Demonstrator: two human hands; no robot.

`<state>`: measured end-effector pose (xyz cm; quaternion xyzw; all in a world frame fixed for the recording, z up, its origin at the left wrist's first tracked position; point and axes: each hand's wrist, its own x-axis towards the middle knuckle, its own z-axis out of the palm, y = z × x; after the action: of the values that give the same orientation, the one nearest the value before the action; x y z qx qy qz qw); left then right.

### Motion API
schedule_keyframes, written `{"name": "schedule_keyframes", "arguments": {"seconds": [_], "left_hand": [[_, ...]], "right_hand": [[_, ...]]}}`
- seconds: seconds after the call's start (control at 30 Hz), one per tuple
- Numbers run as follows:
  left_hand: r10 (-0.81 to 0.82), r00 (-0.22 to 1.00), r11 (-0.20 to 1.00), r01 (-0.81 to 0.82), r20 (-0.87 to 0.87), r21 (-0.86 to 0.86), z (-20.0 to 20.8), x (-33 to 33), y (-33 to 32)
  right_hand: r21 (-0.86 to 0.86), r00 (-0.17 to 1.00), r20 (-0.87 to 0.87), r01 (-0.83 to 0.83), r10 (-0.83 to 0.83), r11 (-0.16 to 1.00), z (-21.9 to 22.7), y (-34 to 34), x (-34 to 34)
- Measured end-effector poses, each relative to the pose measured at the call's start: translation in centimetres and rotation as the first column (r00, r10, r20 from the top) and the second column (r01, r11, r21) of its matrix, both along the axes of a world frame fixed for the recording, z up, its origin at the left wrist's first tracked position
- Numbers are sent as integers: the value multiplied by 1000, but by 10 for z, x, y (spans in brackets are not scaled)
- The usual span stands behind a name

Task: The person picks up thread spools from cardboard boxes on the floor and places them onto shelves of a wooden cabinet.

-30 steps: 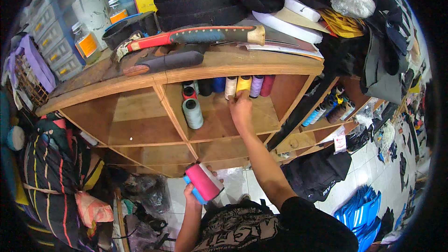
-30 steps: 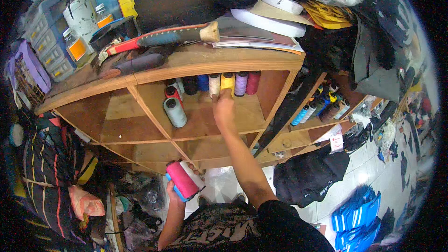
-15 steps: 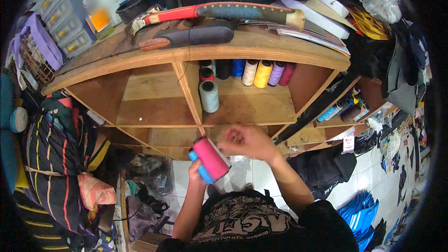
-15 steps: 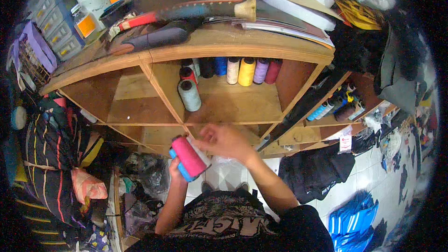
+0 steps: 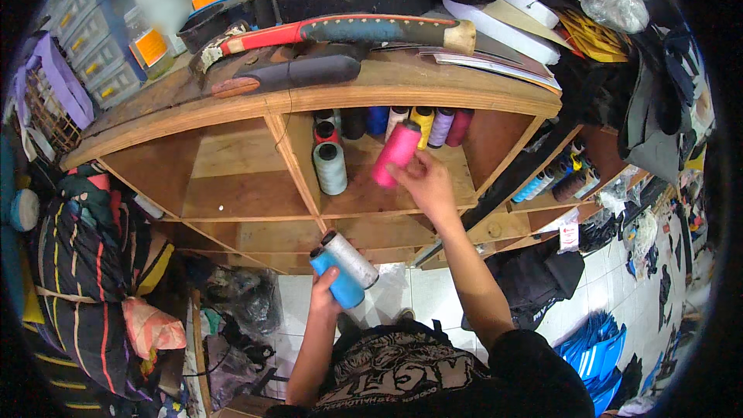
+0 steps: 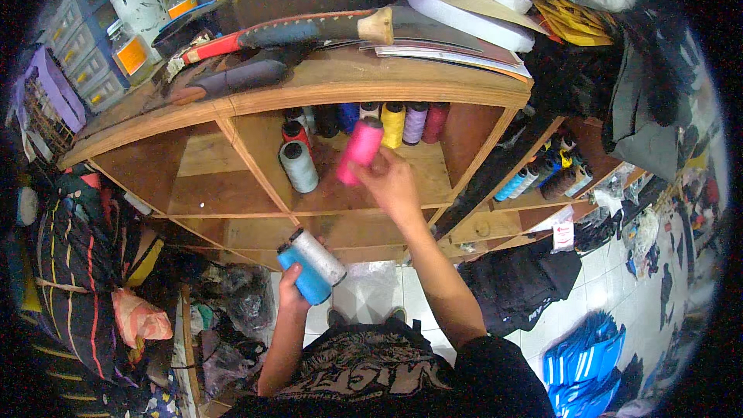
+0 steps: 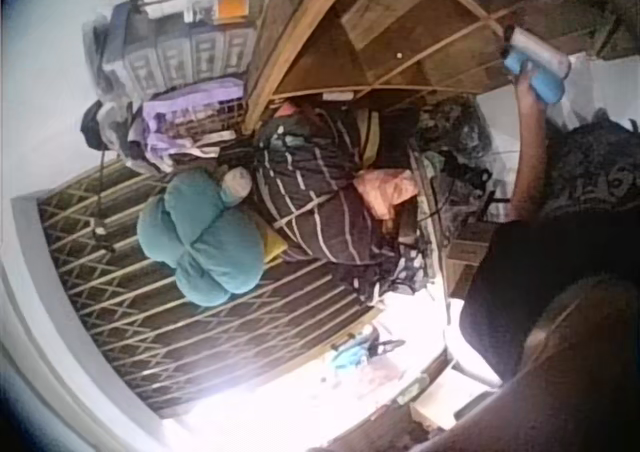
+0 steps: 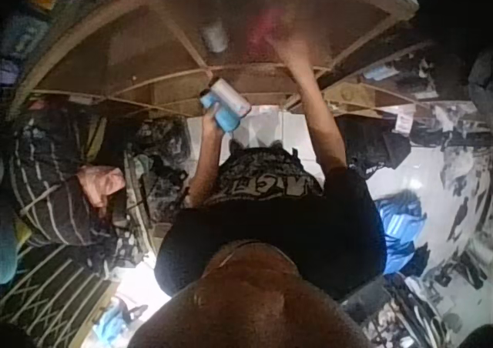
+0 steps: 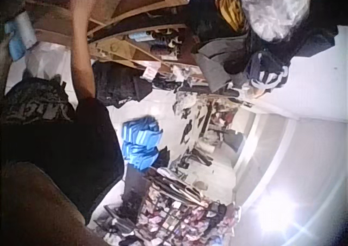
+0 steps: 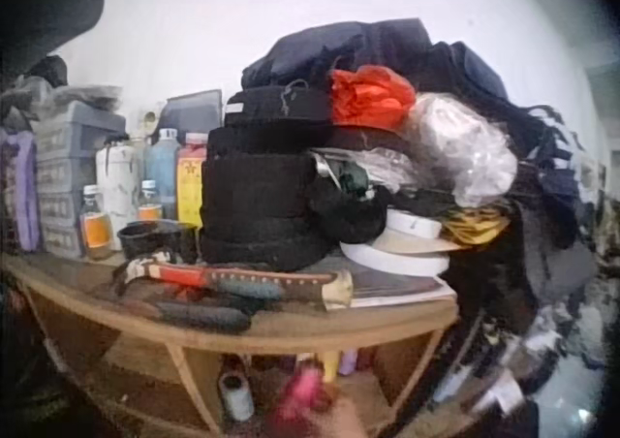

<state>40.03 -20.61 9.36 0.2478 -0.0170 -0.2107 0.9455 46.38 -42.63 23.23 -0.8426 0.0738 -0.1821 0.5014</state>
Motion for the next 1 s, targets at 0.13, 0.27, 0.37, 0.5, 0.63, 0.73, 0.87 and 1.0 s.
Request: {"name": "schedule_keyframes", "arguments": {"seconds": [0.13, 0.27, 0.37, 0.5, 0.63, 0.73, 0.87, 1.0], "left_hand": [[25, 1000, 996, -23, -18, 83, -12, -7, 11], [41, 999, 995, -40, -15, 94, -4, -12, 12], [95, 995, 979, -91, -12, 182, -2, -14, 20], [128, 991, 965, -117, -32, 236, -3, -17, 26], [132, 991, 969, -126, -12, 215, -5, -17, 28], [99, 994, 975, -87, -48, 206, -12, -17, 32], [69, 997, 986, -66, -18, 154, -5, -19, 26], [80, 997, 991, -81, 10, 106, 3, -19, 23]], "right_hand": [[-175, 946, 306, 170, -110, 970, -31, 12, 62], [-275, 919, 318, 325, -233, 905, -64, 15, 91], [-365, 915, 265, 387, -304, 847, -53, 28, 80], [-246, 898, 303, 397, -319, 884, -61, 25, 83], [-191, 885, 365, 376, -290, 907, -72, 24, 89], [-155, 899, 336, 346, -280, 926, -80, 25, 92], [-166, 846, 357, 475, -397, 864, -85, 31, 100], [-124, 856, 336, 455, -394, 882, -85, 32, 106]]}}
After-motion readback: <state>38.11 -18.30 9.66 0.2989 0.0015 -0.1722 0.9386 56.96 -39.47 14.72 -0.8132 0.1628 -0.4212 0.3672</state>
